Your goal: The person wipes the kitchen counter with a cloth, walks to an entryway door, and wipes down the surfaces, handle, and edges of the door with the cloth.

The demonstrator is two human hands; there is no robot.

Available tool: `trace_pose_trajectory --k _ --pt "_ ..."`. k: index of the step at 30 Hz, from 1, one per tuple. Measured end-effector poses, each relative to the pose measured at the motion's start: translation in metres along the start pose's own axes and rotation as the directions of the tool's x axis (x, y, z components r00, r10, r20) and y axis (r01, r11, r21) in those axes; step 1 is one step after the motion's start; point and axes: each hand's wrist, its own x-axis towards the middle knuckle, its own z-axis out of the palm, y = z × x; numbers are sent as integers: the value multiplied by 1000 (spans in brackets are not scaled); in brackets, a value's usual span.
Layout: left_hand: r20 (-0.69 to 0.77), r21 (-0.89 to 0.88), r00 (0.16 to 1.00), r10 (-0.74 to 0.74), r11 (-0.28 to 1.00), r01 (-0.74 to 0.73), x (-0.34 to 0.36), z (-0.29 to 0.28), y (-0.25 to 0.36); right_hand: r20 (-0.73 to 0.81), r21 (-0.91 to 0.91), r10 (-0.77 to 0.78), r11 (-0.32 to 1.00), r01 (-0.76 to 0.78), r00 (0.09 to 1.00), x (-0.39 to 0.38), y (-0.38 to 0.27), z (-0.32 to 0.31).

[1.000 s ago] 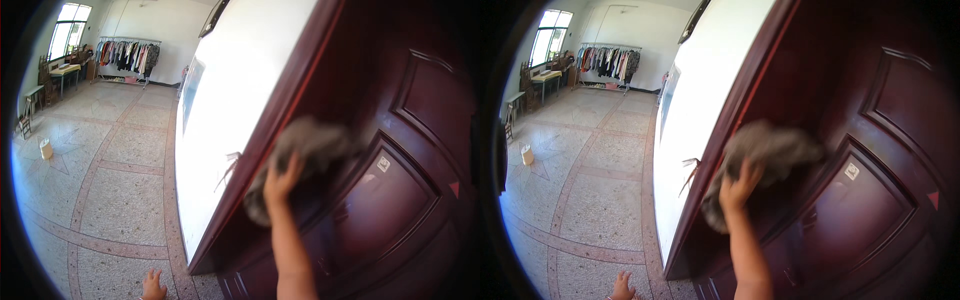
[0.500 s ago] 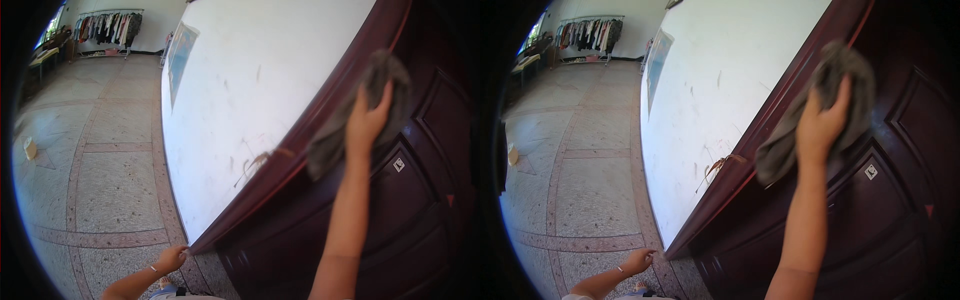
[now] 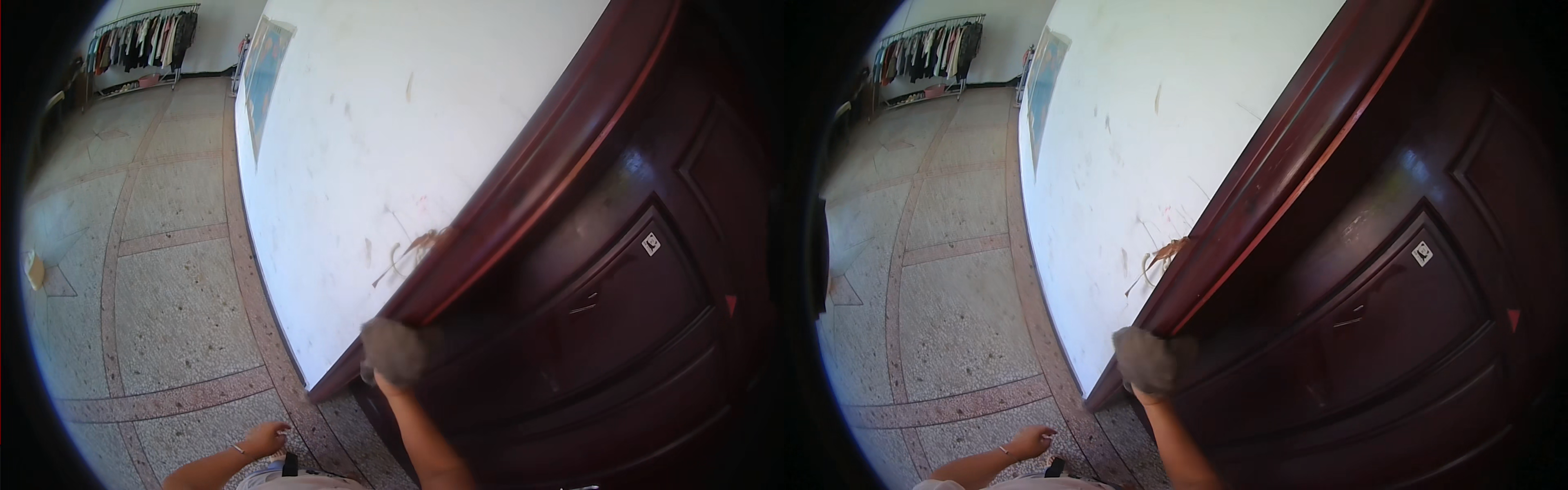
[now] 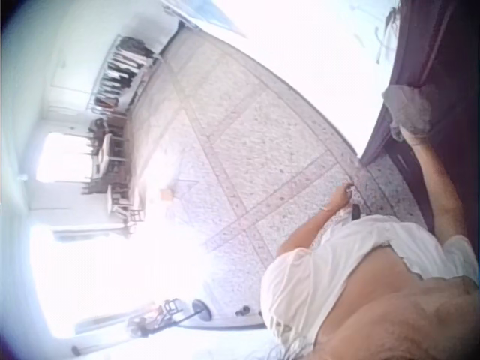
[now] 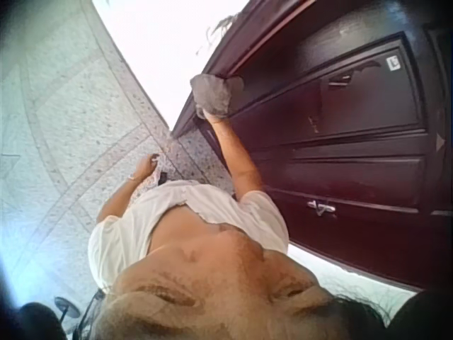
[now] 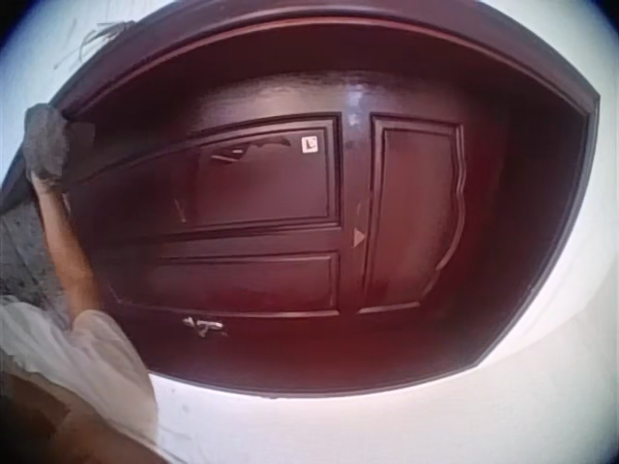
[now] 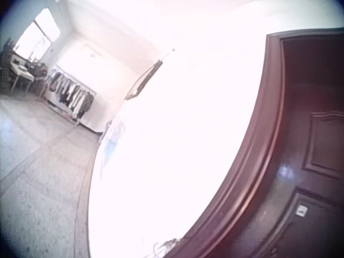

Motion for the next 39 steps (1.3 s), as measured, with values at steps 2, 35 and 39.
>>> trace_pose_trajectory --k 2,35,39 --pt "-10 38 998 -69 997 69 -12 -16 -9 333 -899 -22 295 324 943 1 -25 0" --pt "-254 -241 967 7 968 -71 -5 -13 -10 -419 -641 -675 694 329 607 153 -374 -278" --pt "-193 -256 981 -32 966 -19 11 0 16 -261 -767 -925 373 522 278 204 -482 -369"
